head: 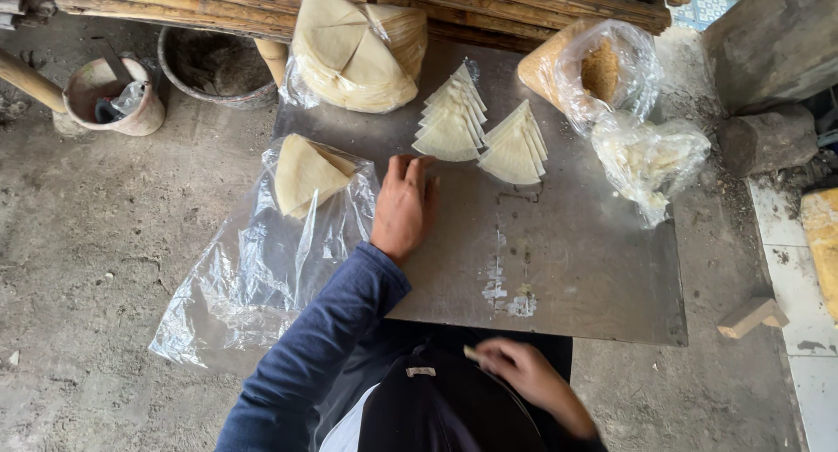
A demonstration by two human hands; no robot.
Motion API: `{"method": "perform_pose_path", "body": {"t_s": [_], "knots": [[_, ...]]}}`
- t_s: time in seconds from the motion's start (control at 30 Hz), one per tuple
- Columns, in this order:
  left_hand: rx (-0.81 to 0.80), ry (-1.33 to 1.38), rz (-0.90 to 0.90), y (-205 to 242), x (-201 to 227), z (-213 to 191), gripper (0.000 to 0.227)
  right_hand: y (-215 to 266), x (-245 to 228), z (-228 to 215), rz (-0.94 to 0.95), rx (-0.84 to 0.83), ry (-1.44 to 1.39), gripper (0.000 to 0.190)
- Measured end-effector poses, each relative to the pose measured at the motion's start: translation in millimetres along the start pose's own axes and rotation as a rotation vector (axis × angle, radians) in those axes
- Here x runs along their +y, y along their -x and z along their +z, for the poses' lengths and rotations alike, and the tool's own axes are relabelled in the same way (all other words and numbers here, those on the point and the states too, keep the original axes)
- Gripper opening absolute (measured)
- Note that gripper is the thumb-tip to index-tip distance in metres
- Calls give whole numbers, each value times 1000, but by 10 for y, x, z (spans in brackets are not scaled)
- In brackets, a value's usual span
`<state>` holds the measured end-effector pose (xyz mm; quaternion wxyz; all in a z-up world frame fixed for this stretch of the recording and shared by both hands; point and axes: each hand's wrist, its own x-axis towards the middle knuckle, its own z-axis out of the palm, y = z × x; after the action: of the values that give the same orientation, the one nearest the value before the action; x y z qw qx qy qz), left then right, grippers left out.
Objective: The person repeatedly scoops a granular filling onto triangular sheets, folds them into cones, and stacks the finished wraps on a metal table. The person uses a small plastic spoon to transfer the filling and handles the sheets by hand.
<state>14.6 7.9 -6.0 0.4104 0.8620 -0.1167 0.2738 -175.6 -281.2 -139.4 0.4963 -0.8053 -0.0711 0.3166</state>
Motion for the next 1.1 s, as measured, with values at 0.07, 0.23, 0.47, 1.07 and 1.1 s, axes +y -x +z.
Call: {"method": "perform_pose_path", "body": {"t_s": [0.07,0.23,0.47,1.07,1.1], "knots": [[-67,-69,-77,-70,-69,66,30,-407,456,195,29,117,-92,25],[-263,-256,-162,-249,-66,215,25,-1095,620,330,-45,387,-703,20],[-266,-214,-15,-270,119,484,27,-460,-60,165,40,-61,-75,29],[-239,-97,100,-392,89,653,11,-1058,-2217,-1300,-628,758,857,35],[-243,-87,91,-399,94,644,11,-1183,-2192,-1309,-657,799,903,36]]}}
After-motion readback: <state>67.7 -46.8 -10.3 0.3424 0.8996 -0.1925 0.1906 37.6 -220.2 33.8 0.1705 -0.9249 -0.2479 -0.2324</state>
